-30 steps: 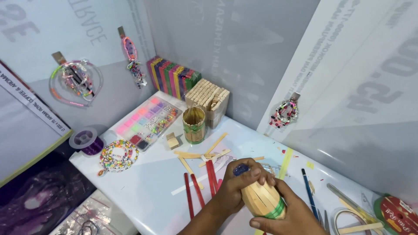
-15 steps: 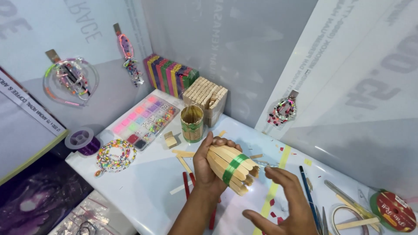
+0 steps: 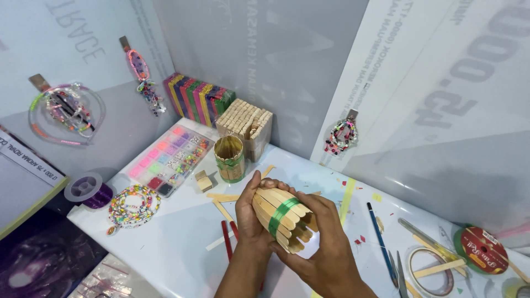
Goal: Finishing the top details of a popsicle stick container by wrapping a green ribbon around it and securing it with adhesive.
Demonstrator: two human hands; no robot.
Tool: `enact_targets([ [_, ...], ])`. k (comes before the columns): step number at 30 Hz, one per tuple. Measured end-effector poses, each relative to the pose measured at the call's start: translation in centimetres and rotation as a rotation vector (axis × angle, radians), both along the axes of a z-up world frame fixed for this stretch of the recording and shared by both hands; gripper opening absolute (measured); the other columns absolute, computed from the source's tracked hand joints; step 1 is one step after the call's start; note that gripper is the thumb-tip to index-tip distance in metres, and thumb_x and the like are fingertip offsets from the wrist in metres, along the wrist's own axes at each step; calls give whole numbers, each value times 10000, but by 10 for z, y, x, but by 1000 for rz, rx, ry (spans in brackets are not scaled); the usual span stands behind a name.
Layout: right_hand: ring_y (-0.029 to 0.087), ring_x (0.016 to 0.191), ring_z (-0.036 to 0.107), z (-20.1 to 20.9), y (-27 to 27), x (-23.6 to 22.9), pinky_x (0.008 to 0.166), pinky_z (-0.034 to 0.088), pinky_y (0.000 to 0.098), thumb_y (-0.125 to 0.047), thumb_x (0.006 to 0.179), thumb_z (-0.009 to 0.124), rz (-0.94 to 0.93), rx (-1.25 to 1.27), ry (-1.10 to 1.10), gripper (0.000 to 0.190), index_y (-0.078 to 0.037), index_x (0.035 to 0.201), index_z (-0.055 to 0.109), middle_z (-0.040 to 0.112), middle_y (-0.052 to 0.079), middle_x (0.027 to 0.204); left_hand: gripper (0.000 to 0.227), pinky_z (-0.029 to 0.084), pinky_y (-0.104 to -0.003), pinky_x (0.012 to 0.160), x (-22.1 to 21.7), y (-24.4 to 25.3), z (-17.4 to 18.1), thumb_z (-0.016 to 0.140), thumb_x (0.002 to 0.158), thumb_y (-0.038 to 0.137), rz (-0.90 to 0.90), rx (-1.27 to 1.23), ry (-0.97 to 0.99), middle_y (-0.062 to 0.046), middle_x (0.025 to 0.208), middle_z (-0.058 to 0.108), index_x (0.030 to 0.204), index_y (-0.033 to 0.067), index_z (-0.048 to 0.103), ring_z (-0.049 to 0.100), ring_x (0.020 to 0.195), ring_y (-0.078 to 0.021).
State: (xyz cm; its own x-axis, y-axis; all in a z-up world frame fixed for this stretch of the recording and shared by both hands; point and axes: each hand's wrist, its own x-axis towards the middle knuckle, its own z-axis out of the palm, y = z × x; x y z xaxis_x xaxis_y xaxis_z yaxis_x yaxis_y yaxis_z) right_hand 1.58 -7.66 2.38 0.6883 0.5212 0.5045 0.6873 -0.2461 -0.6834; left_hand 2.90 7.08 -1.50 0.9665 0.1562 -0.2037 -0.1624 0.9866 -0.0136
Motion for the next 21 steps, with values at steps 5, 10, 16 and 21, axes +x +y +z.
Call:
enact_targets([
  [5, 267, 1295, 566, 4, 6, -4, 1027, 522, 397, -253, 681, 955, -25, -4, 13, 905, -93, 1441, 491, 565, 119, 1349, 417, 542, -402, 891, -2, 3, -2, 598, 1010, 411, -35, -27, -37, -49, 719, 675, 703, 132, 640, 678, 793, -231],
  [10, 304, 1254, 566, 2, 18, -6, 1022, 522, 415, -323, 717, 952, -37, 54, -202, 900, -42, 1429, 479, 590, 154, 1327, 412, 535, -377, 911, -4, 0, -5, 606, 1002, 435, -38, -107, -75, -30, 716, 676, 693, 164, 635, 689, 788, -205],
  [16, 297, 1212, 614, 4, 33, -10, 984, 573, 385, -303, 755, 924, -55, 141, -235, 958, 47, 1465, 384, 603, 158, 1306, 455, 505, -437, 949, -9, 3, -17, 524, 1038, 458, 52, -95, -297, -87, 831, 736, 769, 135, 697, 690, 889, -300],
  [21, 275, 1219, 642, 3, 37, -10, 1033, 572, 372, -297, 737, 932, -27, 180, -130, 1031, 54, 1490, 322, 610, 162, 1293, 397, 504, -419, 968, -14, 6, -12, 573, 1007, 431, 84, -158, -225, -46, 809, 710, 761, 142, 687, 683, 903, -271],
])
